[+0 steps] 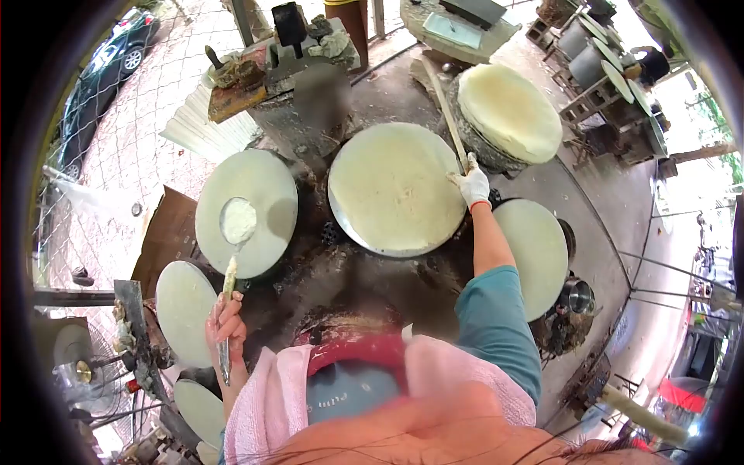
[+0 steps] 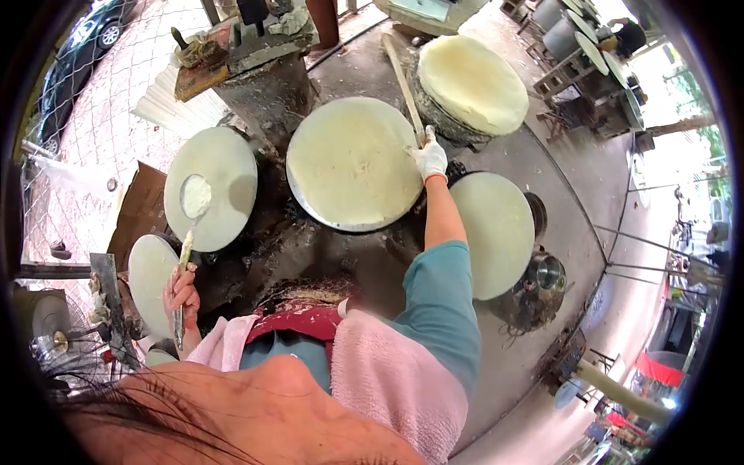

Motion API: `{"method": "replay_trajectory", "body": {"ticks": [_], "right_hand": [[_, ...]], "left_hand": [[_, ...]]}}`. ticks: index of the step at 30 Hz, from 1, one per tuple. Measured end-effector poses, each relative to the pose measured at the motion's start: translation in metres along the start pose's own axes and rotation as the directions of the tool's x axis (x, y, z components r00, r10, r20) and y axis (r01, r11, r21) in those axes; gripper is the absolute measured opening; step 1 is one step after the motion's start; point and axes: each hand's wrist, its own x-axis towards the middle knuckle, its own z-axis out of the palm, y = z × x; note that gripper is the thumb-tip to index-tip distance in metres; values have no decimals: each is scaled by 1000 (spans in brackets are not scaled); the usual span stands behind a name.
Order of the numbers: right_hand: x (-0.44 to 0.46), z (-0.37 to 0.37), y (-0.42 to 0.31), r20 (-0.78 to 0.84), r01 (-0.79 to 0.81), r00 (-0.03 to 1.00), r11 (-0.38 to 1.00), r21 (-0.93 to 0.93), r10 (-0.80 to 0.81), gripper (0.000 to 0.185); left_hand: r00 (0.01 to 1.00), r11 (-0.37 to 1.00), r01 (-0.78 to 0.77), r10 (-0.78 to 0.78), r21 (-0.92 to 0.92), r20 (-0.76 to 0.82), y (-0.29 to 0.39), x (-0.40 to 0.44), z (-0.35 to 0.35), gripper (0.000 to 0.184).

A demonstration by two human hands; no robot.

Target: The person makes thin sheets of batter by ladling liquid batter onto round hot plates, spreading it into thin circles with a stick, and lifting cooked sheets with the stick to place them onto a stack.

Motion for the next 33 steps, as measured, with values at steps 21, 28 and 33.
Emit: {"method": "replay_trajectory", "body": {"ticks": [21, 28, 33], "right_hand": [[33, -320, -269, -238, 237, 814, 677, -697, -530, 33], [106, -200, -91, -3, 287, 808, 398, -871, -589, 44], [130, -134, 20, 46, 369, 732, 338, -866, -680, 37]], "left_hand": [[971, 960, -215, 230, 178, -69, 5, 69, -15, 32], [889, 896, -387, 426, 219, -169, -84, 28, -2, 32], [846, 869, -476, 494, 133, -201, -160, -23, -5, 35]]}}
